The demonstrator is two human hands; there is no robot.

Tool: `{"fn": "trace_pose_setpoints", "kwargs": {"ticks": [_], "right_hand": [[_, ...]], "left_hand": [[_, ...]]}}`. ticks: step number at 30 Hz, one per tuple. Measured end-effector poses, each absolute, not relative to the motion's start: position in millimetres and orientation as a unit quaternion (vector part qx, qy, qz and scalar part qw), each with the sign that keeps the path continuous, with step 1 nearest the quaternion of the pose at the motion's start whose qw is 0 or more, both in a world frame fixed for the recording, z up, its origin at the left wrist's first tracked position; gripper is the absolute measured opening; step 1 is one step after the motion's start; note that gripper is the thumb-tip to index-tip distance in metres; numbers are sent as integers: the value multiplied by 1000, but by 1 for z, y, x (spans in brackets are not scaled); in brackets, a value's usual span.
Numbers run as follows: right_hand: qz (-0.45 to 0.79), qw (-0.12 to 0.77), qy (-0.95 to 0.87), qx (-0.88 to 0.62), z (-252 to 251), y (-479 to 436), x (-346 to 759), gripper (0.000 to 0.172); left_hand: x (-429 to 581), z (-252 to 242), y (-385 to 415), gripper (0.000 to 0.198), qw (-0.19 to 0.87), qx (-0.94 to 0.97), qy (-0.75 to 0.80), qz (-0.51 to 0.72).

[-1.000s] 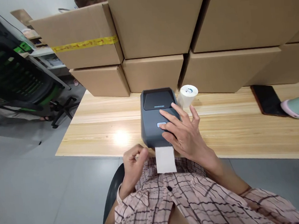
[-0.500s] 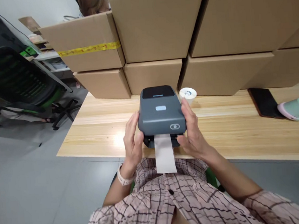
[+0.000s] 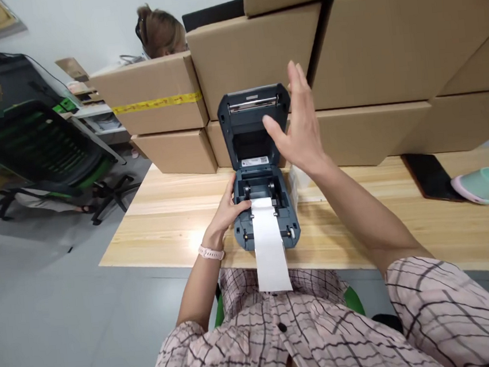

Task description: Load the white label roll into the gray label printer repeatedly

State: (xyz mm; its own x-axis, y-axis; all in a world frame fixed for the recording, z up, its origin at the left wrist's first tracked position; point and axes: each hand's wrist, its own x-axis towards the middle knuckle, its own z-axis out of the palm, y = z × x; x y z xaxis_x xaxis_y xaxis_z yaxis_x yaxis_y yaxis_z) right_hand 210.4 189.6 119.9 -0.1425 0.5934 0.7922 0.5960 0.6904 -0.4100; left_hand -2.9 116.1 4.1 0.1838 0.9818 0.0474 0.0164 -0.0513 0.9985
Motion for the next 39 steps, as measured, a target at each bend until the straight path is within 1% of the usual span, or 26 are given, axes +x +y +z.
{"fn": "trace_pose_setpoints", "kwargs": {"ticks": [2,3,4,7,8,9,10,12,14,17,20,23,25,28,29,30,32,33,36,39], "right_hand": [[-23,513,-769,-381,110,172,212,49],[-15,480,-795,-370,104,163,213,39],[3,422,-833,-359,97,155,213,33],[69,136,-937,-314,81,144,208,32],[80,61,-948,-301,77,144,205,32],[84,12,-953,-291,75,146,202,31],[87,-16,-954,-285,74,148,198,30],[96,-34,-955,-279,73,153,193,26],[109,-51,-954,-276,73,156,192,27],[136,-60,-952,-268,73,158,197,32],[160,-60,-951,-256,73,161,201,40],[208,-37,-947,-243,77,164,206,50],[302,15,-929,-212,84,164,217,54],[430,138,-874,-182,92,158,261,61],[445,175,-856,-195,93,154,281,59],[451,207,-840,-219,91,150,303,53],[444,226,-815,-295,81,142,345,39],[438,228,-800,-341,72,139,363,35],[435,234,-748,-444,39,136,396,34],[447,240,-722,-470,11,137,405,35]], "left_hand": [[-2,2,116,110,516,559,446,471],[-2,2,116,109,512,558,447,476],[-3,1,117,108,509,556,449,480],[-3,-1,119,105,501,556,454,483],[-3,-2,119,104,499,558,456,481],[-4,-2,120,104,496,560,457,480],[-4,-3,120,103,493,565,456,480],[-6,-3,120,103,489,576,442,483],[-9,-2,120,105,499,583,418,486],[-14,-2,121,108,523,584,392,482],[-17,-2,121,107,519,587,388,485],[-17,-3,120,104,516,583,392,490],[-16,-4,118,103,515,580,397,490],[-14,-3,116,98,505,584,402,493],[-14,-2,116,96,499,586,404,494],[-13,-2,116,95,494,588,406,496],[-11,0,115,92,487,589,410,498],[-10,1,115,92,486,589,411,498],[-10,2,116,93,490,589,407,497],[-13,2,118,97,503,590,399,490]]}}
